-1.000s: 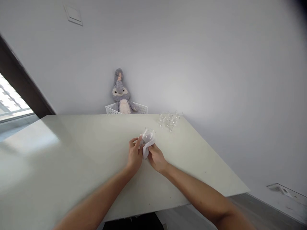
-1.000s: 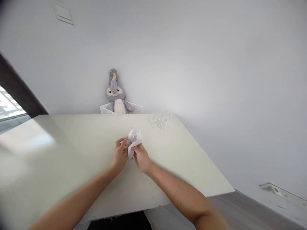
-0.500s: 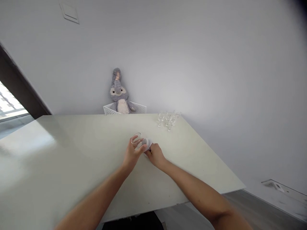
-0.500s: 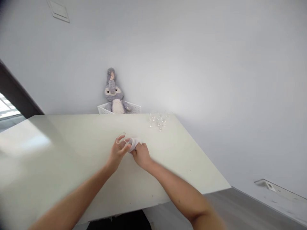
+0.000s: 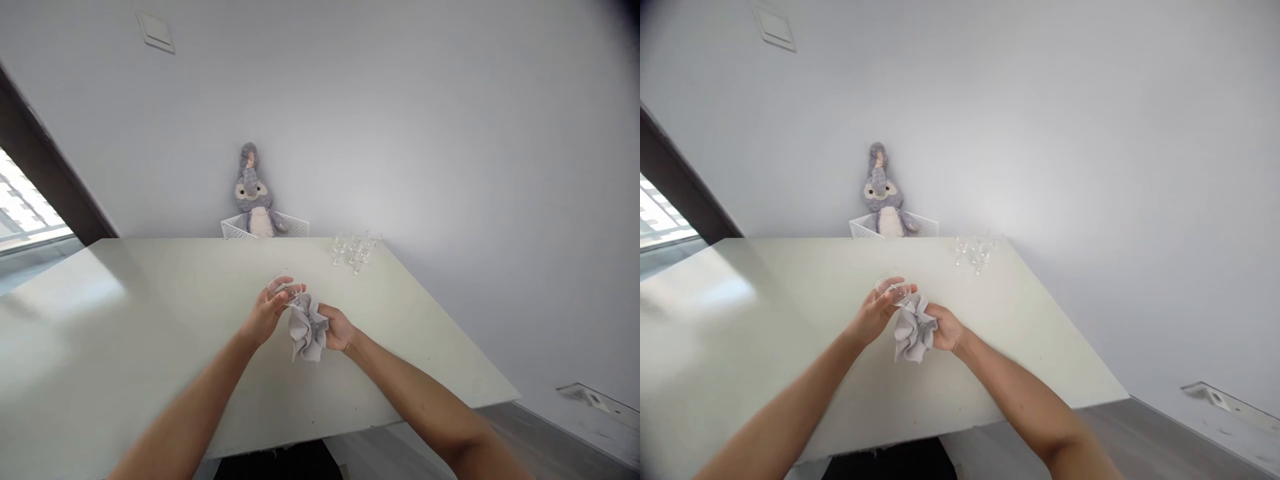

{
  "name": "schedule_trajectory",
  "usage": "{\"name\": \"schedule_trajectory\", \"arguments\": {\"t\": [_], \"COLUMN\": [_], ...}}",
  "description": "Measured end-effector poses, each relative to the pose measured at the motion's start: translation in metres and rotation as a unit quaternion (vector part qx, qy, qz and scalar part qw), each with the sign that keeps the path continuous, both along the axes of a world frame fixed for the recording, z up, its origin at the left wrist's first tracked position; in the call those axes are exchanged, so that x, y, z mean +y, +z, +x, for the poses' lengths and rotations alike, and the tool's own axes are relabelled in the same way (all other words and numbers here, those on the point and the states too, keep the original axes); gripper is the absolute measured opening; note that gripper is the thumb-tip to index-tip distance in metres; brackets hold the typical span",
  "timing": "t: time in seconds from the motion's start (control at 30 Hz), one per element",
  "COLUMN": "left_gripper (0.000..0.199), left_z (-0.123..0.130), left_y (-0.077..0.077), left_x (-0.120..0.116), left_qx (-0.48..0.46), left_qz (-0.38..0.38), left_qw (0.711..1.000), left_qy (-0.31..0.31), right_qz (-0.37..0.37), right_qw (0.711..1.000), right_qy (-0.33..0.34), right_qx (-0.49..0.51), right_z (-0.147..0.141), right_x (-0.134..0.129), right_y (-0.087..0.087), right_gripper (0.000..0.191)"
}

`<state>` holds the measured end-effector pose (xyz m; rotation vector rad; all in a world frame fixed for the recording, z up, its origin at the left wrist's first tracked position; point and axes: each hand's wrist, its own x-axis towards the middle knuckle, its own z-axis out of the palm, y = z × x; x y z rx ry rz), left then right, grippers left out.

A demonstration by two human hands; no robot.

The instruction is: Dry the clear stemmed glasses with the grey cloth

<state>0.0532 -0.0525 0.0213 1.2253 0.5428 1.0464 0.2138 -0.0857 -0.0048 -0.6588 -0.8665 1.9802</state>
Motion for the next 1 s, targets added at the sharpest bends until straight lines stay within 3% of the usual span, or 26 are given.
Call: {"name": "schedule_trajectory", "arguments": {"t": [0.2,0.5,0.73,1.0], "left_gripper": [0.056,0.057,0.055,0.06], "left_z": [0.003,0.015,0.017,0.017], "left_y": [0.004,-0.002,-0.005,-0.012], "left_x": [-0.003,-0.016,-0.022,-0.024], "left_qx": [0.025,0.01,0.054,0.136], "left_qz": [0.032,0.075,0.185,0.361], "left_qw": [0.996,0.995,0.96,0.891], "left_qy": [0.074,0.068,0.202,0.238], "right_qz": [0.039,-0.009,-0.011,0.016], "right_qw": [0.991,0.951,0.971,0.976], "right_qy": [-0.127,-0.306,-0.235,-0.21], "right_qx": [-0.02,-0.049,-0.033,-0.057], "right_z": [-0.001,-0.001,-0.003,-0.007], "right_x": [0.007,0.016,0.013,0.008], "right_y": [0.008,0.003,0.001,-0.001], "right_gripper": [0.019,0.012,0.021,0.029]}}
